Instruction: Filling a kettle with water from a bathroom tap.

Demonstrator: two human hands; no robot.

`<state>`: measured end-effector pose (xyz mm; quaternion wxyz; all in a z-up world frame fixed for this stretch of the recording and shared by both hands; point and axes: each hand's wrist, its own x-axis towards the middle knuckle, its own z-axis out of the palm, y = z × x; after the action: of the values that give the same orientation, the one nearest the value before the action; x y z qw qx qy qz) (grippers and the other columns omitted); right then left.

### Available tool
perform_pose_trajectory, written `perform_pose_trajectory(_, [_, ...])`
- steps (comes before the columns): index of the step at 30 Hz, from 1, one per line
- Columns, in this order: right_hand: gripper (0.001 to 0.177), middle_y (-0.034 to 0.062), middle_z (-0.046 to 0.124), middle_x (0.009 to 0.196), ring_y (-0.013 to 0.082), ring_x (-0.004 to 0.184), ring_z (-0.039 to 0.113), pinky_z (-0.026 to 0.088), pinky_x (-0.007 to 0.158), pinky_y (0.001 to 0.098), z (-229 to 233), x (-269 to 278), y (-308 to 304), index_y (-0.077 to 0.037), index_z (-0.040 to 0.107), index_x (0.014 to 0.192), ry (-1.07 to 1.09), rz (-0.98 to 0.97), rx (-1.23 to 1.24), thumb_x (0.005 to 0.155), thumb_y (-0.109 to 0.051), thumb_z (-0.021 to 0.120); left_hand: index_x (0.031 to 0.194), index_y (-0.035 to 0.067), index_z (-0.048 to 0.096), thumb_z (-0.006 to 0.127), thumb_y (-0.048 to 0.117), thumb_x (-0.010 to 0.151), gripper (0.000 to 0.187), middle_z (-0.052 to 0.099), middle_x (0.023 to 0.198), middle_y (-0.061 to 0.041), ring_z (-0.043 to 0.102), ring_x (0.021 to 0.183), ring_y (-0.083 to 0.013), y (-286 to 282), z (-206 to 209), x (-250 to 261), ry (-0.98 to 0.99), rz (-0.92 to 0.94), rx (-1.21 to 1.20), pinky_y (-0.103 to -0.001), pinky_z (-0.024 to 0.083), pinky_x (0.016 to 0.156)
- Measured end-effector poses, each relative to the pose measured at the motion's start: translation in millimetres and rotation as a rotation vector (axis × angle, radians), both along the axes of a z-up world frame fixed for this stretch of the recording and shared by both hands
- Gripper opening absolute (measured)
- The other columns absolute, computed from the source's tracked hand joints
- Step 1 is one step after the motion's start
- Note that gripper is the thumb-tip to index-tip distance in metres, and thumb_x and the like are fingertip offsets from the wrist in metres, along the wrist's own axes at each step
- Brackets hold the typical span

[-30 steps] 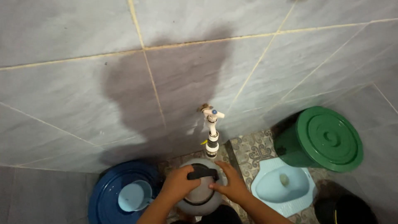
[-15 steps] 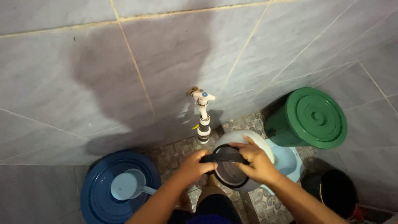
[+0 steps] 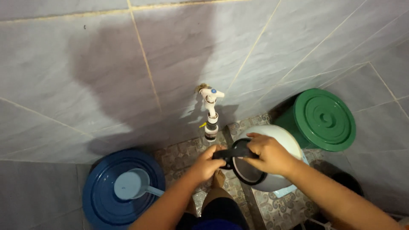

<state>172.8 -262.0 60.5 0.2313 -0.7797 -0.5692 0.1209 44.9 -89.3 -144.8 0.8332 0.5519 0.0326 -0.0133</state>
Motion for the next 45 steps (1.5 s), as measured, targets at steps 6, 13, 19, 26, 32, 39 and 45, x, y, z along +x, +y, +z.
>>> perform_pose_trajectory(6, [0.032, 0.0189, 0.064, 0.068, 0.0397, 0.07, 0.064, 0.049, 0.063, 0.049, 14, 1, 23, -0.004, 0.069, 0.072, -0.012, -0.138, -0.221, 0.08, -0.033, 0.079, 0.116, 0.007, 0.061, 0.068, 0.004, 0.084, 0.033, 0.066, 0.098, -0.001, 0.064, 0.091, -0.0129, 7, 0, 16, 0.162, 0.097, -0.005, -0.03, 0.052, 0.083])
perform_pose_trajectory(13, [0.036, 0.0206, 0.064, 0.064, 0.0429, 0.065, 0.065, 0.05, 0.062, 0.0513, 7, 10, 38, -0.005, 0.072, 0.079, 0.007, -0.182, -0.424, 0.086, -0.041, 0.074, 0.122, 0.006, 0.057, 0.082, 0.008, 0.072, 0.056, 0.062, 0.108, -0.007, 0.059, 0.105, -0.0203, 19, -4, 15, 0.01, 0.19, 0.477, -0.036, 0.047, 0.093])
perform_pose_trajectory(19, [0.041, 0.0198, 0.067, 0.069, 0.0422, 0.07, 0.066, 0.052, 0.067, 0.0518, 1, 18, 49, -0.006, 0.073, 0.079, -0.037, -0.197, -0.547, 0.086, -0.046, 0.071, 0.133, 0.008, 0.06, 0.073, 0.012, 0.077, 0.058, 0.067, 0.116, -0.008, 0.062, 0.111, -0.0189, 21, 1, 16, 0.084, 0.113, 0.3, -0.035, 0.05, 0.097])
perform_pose_trajectory(26, [0.042, 0.02, 0.069, 0.073, 0.0408, 0.073, 0.069, 0.054, 0.072, 0.0509, 4, 22, 65, -0.006, 0.075, 0.083, -0.013, -0.174, -0.632, 0.088, -0.047, 0.067, 0.138, 0.012, 0.056, 0.066, 0.011, 0.085, 0.054, 0.069, 0.102, -0.005, 0.065, 0.093, -0.0161, 27, 51, 11, 0.294, 0.021, 0.212, -0.033, 0.051, 0.083])
perform_pose_trajectory(32, [0.047, 0.0207, 0.071, 0.078, 0.0406, 0.082, 0.069, 0.053, 0.079, 0.0509, 11, 16, 75, -0.007, 0.076, 0.086, -0.059, -0.169, -0.745, 0.089, -0.053, 0.066, 0.147, 0.014, 0.057, 0.059, 0.011, 0.095, 0.052, 0.066, 0.099, -0.001, 0.058, 0.088, -0.0105, 23, 14, 10, 0.224, 0.034, 0.337, -0.027, 0.048, 0.082])
perform_pose_trajectory(39, [0.048, 0.0205, 0.071, 0.081, 0.0412, 0.083, 0.069, 0.053, 0.079, 0.0517, 2, 14, 70, -0.007, 0.076, 0.087, -0.035, -0.156, -0.752, 0.087, -0.054, 0.066, 0.148, 0.015, 0.056, 0.06, 0.012, 0.098, 0.05, 0.061, 0.092, -0.002, 0.053, 0.08, -0.0131, 15, 4, 3, 0.222, 0.027, 0.251, -0.031, 0.045, 0.074])
perform_pose_trajectory(45, [0.05, 0.0208, 0.071, 0.08, 0.0412, 0.084, 0.069, 0.053, 0.08, 0.0512, -6, 15, 64, -0.007, 0.077, 0.087, -0.032, -0.137, -0.762, 0.088, -0.055, 0.064, 0.146, 0.017, 0.056, 0.064, 0.017, 0.097, 0.049, 0.065, 0.081, 0.0, 0.057, 0.072, -0.0094, 12, 5, 2, 0.219, 0.06, 0.455, -0.028, 0.05, 0.068])
